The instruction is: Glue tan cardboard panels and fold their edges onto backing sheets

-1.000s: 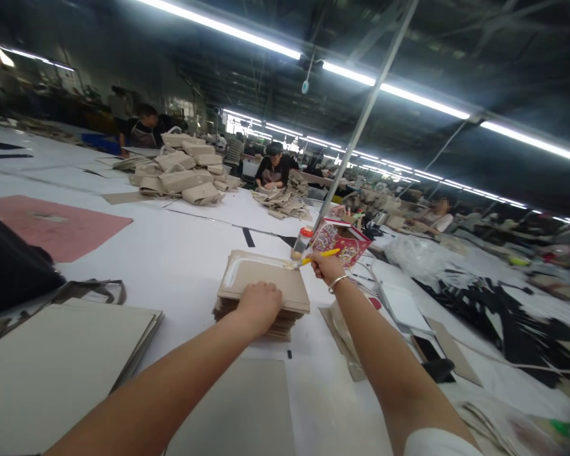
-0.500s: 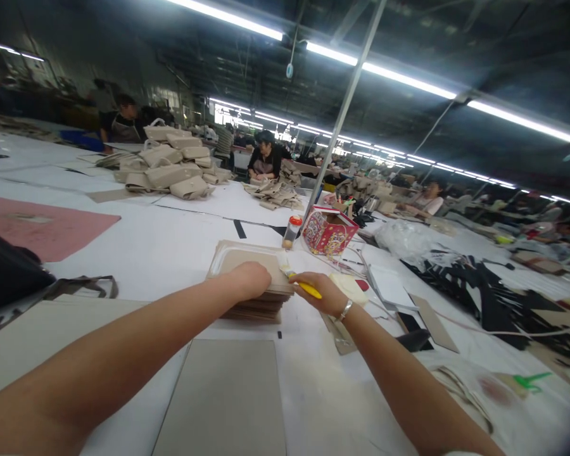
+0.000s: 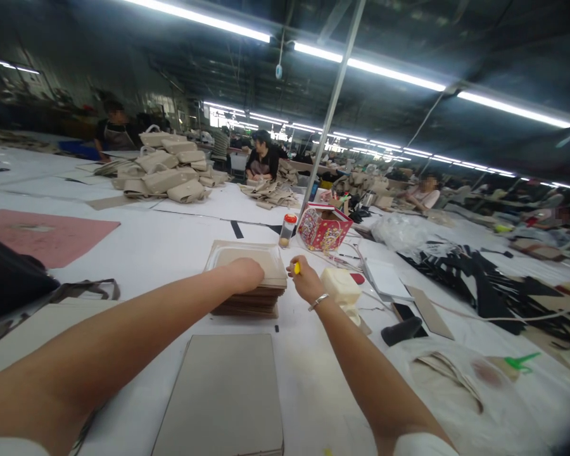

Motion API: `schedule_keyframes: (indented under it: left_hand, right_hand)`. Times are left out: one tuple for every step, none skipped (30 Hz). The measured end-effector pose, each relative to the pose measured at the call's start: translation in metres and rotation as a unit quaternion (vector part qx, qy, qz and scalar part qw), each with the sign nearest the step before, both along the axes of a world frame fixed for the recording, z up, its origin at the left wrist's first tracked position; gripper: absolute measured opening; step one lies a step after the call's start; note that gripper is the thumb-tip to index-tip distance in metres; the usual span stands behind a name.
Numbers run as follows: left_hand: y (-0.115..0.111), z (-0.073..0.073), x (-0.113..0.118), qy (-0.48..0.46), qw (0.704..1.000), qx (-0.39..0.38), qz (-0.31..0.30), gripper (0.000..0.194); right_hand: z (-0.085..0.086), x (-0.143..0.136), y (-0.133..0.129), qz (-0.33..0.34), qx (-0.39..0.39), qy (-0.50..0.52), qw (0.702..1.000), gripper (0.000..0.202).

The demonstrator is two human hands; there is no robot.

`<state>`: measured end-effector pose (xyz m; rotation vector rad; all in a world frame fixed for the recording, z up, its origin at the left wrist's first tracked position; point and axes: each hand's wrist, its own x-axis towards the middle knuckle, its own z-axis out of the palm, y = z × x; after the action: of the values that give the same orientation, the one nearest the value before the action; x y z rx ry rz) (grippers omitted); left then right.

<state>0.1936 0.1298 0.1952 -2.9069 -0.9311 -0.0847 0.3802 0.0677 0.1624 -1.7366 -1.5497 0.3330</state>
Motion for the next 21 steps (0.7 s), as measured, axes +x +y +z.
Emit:
schedule_keyframes:
  left_hand:
    - [-0.002,-0.001,-0.001,0.01,1.0,0.003,0.0,0.014]
    - [-0.003,-0.002,-0.002,0.018,1.0,0.008,0.0,0.019]
    - [-0.005,-0.003,-0.003,0.02,1.0,0.015,0.002,0.024]
    - [-0.007,-0.004,-0.004,0.015,1.0,0.023,0.01,0.03]
    - [-0.01,-0.005,-0.004,0.004,0.999,0.03,0.022,0.036]
    - [-0.012,-0.006,-0.003,-0.009,0.999,0.036,0.038,0.041]
    - [-0.015,-0.008,-0.002,-0.025,0.997,0.041,0.058,0.044]
    - [-0.017,-0.008,0.0,-0.041,0.995,0.046,0.078,0.044]
    - [-0.018,-0.008,0.002,-0.055,0.993,0.05,0.095,0.04]
    - [-0.02,-0.007,0.003,-0.065,0.991,0.054,0.105,0.034]
    - [-0.021,-0.004,0.003,-0.074,0.989,0.061,0.111,0.027]
    - [-0.021,0.001,0.0,-0.085,0.987,0.072,0.113,0.023]
    - [-0.022,0.007,-0.004,-0.103,0.984,0.088,0.114,0.023]
    - [-0.023,0.015,-0.011,-0.133,0.978,0.108,0.119,0.024]
    - [-0.025,0.024,-0.019,-0.177,0.967,0.131,0.131,0.023]
    - [-0.029,0.033,-0.03,-0.234,0.949,0.15,0.148,0.02]
    - [-0.034,0.041,-0.041,-0.302,0.925,0.16,0.167,0.017]
    - [-0.041,0.048,-0.052,-0.377,0.893,0.157,0.186,0.016]
    - [-0.05,0.052,-0.062,-0.453,0.857,0.142,0.202,0.017]
    - [-0.06,0.052,-0.071,-0.524,0.816,0.118,0.21,0.02]
    - [-0.071,0.049,-0.078,-0.587,0.776,0.089,0.213,0.026]
  right_hand:
    - [0.0,-0.003,0.003,-0.008,0.002,-0.028,1.0,0.014]
    - [0.0,-0.006,0.004,-0.015,0.006,-0.051,0.999,0.015]
    - [0.002,-0.008,0.005,-0.02,0.012,-0.064,0.998,0.016]
    - [0.004,-0.01,0.005,-0.024,0.021,-0.066,0.997,0.017]
    - [0.006,-0.011,0.005,-0.023,0.031,-0.054,0.998,0.016]
    - [0.008,-0.013,0.006,-0.02,0.042,-0.026,0.999,0.016]
    - [0.01,-0.014,0.007,-0.012,0.052,0.018,0.998,0.014]
    - [0.013,-0.016,0.008,-0.001,0.061,0.076,0.995,0.014]
    - [0.016,-0.018,0.01,0.013,0.067,0.143,0.987,0.014]
    - [0.019,-0.02,0.011,0.027,0.07,0.209,0.975,0.014]
    - [0.022,-0.023,0.011,0.038,0.075,0.264,0.961,0.015]
    - [0.026,-0.025,0.01,0.046,0.084,0.301,0.949,0.017]
    - [0.029,-0.027,0.007,0.05,0.101,0.314,0.943,0.02]
    - [0.033,-0.028,0.002,0.051,0.125,0.306,0.942,0.022]
    - [0.035,-0.03,-0.004,0.049,0.152,0.283,0.946,0.025]
    - [0.036,-0.032,-0.012,0.044,0.177,0.249,0.951,0.026]
    - [0.035,-0.035,-0.02,0.038,0.196,0.212,0.957,0.027]
    - [0.033,-0.039,-0.029,0.031,0.207,0.176,0.962,0.027]
    - [0.029,-0.045,-0.038,0.023,0.21,0.145,0.967,0.026]
    - [0.023,-0.051,-0.047,0.016,0.206,0.12,0.971,0.025]
    - [0.016,-0.059,-0.055,0.01,0.2,0.104,0.974,0.023]
